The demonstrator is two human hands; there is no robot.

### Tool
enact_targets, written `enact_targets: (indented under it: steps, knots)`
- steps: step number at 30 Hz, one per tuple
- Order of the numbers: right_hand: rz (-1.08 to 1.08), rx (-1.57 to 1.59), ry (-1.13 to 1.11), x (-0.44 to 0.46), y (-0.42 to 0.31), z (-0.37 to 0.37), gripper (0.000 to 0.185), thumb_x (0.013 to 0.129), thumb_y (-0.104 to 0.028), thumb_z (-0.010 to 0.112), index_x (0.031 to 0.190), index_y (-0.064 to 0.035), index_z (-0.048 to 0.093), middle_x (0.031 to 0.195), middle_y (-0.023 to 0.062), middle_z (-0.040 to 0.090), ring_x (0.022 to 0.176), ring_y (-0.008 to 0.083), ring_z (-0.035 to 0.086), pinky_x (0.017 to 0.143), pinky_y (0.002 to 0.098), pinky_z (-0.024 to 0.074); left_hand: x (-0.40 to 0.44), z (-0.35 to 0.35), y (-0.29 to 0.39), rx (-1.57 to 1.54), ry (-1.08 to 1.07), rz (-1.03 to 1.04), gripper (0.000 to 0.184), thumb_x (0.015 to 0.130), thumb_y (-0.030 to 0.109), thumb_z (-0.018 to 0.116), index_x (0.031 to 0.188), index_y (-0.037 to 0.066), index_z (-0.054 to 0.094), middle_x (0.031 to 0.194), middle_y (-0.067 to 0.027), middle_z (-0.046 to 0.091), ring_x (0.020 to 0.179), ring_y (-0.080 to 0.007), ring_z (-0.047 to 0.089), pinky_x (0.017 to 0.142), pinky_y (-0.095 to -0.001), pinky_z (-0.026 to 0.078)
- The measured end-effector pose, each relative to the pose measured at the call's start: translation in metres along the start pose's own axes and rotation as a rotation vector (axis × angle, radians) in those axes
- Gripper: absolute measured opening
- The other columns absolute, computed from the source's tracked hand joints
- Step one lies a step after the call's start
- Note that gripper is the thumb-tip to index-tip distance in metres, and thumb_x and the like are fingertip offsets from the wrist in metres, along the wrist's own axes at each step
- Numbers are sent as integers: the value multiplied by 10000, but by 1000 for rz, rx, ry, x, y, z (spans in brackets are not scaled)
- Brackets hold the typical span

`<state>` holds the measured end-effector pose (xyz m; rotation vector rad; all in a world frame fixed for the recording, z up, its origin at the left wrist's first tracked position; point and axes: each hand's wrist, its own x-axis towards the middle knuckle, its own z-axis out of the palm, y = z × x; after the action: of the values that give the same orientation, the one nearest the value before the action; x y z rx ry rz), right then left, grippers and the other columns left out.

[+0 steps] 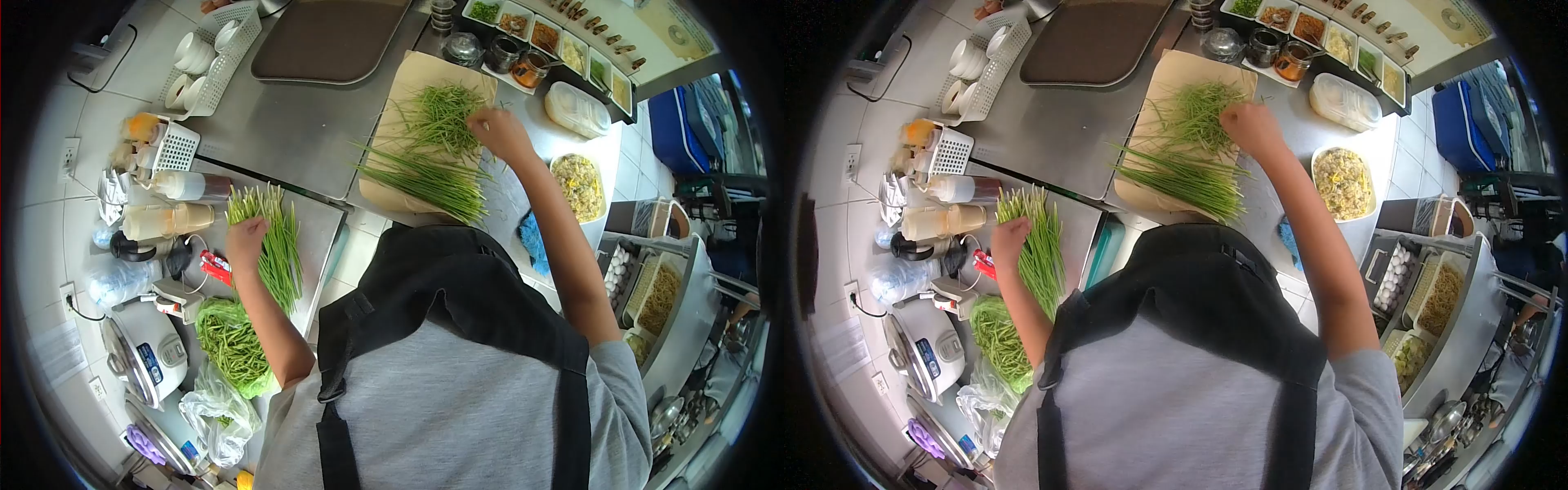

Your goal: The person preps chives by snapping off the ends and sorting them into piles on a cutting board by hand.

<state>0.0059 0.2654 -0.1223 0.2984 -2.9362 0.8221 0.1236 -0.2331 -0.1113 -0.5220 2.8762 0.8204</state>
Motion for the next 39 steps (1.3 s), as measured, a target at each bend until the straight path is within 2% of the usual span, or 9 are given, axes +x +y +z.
enact_targets:
  steps: [3,6,8,12,15,17,31,37,39]
  knots:
    - [161,87,-238,-45,-4,-5,199,786,-245,625,865,-80,705,768,136,669,716,306,644,671,379,509,-4,3,-9,72,200,5,318,783,281,676,1009,58,693,773,-129,681,684,-211,653,618,-340,477]
    - [237,175,-114,-78,2,4,172,774,-210,644,866,-78,704,765,128,672,696,290,647,658,373,511,-3,2,41,186,336,46,294,796,271,663,1042,112,688,797,-128,676,697,-254,647,628,-356,484]
    - [269,216,-78,-89,-4,1,160,767,-196,653,859,-76,704,762,127,673,697,283,650,656,367,510,6,24,78,-28,337,183,224,803,217,652,1001,122,698,837,-121,664,721,-252,642,640,-357,486]
    - [301,255,-122,-107,-10,0,162,745,-183,669,861,-74,701,765,115,666,701,268,646,656,361,506,-10,80,180,-83,40,489,183,777,109,633,944,136,702,875,-94,641,792,-267,624,708,-369,492]
    - [233,154,-114,-121,-8,11,191,741,-158,696,899,-50,696,764,114,651,666,218,636,640,312,504,-5,133,203,70,-109,746,196,744,98,662,934,133,693,880,-71,607,874,-245,588,744,-355,490]
    - [254,174,-92,-123,-10,12,205,714,-177,680,894,-78,681,768,104,607,712,281,617,663,378,492,2,152,211,151,-135,843,188,735,98,670,920,130,686,908,-63,591,967,-245,559,793,-369,476]
    - [245,163,53,-123,-17,27,157,741,-147,645,872,-66,674,813,117,625,742,309,620,675,393,497,14,151,209,135,-149,882,180,694,124,711,869,134,671,945,-46,560,996,-240,517,863,-372,442]
    - [616,781,-53,-121,-7,22,264,801,-185,669,998,-7,676,753,71,671,626,98,584,644,246,480,18,154,205,162,-208,920,179,707,117,686,884,113,656,973,-62,547,1023,-248,496,888,-378,415]
    - [627,952,-37,-120,-7,18,257,819,-170,664,998,15,672,779,50,664,634,78,557,640,224,470,20,153,203,130,-233,937,212,703,122,680,913,114,650,1007,-70,543,1036,-258,487,916,-384,396]
